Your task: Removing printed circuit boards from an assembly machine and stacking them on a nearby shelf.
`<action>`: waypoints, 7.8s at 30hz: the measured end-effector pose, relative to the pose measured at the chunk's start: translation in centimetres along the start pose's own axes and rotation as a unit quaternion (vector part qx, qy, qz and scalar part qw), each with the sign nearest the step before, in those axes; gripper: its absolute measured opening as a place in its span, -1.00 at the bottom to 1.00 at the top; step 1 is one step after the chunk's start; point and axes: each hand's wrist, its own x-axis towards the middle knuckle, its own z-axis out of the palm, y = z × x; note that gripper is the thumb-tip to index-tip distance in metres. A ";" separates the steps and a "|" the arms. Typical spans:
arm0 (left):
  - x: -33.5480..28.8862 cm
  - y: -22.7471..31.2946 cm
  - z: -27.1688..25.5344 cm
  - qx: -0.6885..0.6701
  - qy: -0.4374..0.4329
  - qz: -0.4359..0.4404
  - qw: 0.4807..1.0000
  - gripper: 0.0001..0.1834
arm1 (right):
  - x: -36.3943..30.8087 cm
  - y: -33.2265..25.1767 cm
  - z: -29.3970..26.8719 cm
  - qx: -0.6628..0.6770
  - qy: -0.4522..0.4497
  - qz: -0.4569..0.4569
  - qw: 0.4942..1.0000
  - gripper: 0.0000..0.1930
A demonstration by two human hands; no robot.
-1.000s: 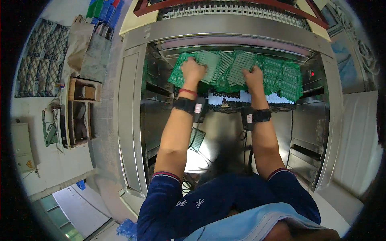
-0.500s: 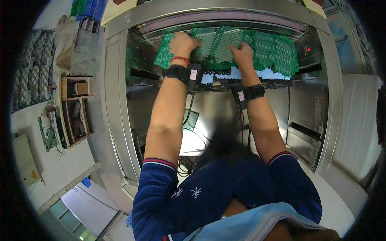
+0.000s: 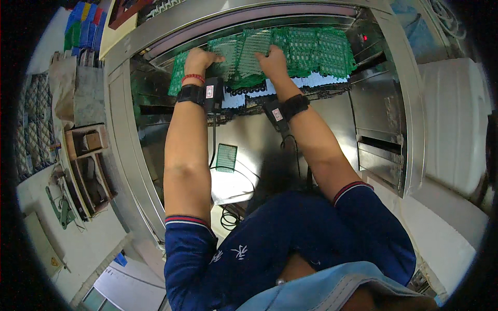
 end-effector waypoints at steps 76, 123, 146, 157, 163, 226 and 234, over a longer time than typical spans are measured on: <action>-25.7 -15.2 19.2 0.060 -0.011 -0.096 0.994 0.30 | -19.9 18.7 1.1 0.000 -0.449 -0.003 0.894 -0.67; -25.7 -13.0 24.4 -0.330 0.178 0.047 0.926 -0.24 | -21.2 10.0 3.8 0.043 -0.352 -0.156 0.922 -0.55; -29.7 -13.9 28.2 -0.437 0.041 0.110 0.892 -0.26 | -22.9 13.1 1.5 -0.138 -0.445 -0.277 0.841 -0.67; -27.6 -13.5 21.2 -0.337 -0.070 0.106 0.933 -0.53 | -22.1 10.4 1.6 0.022 -0.519 -0.241 0.820 -0.54; -29.6 -11.6 14.9 -0.436 -0.099 0.176 0.877 -0.53 | -20.8 10.4 -3.4 0.086 -0.619 -0.034 0.780 -0.53; -27.3 -5.0 5.1 -0.045 -0.019 0.253 0.966 -0.59 | -1.5 7.7 -22.8 0.194 0.121 0.165 0.959 -0.40; -27.2 -5.1 6.0 -0.059 -0.062 0.254 0.963 -0.58 | 1.6 3.9 -21.7 0.216 -0.017 0.223 0.951 -0.42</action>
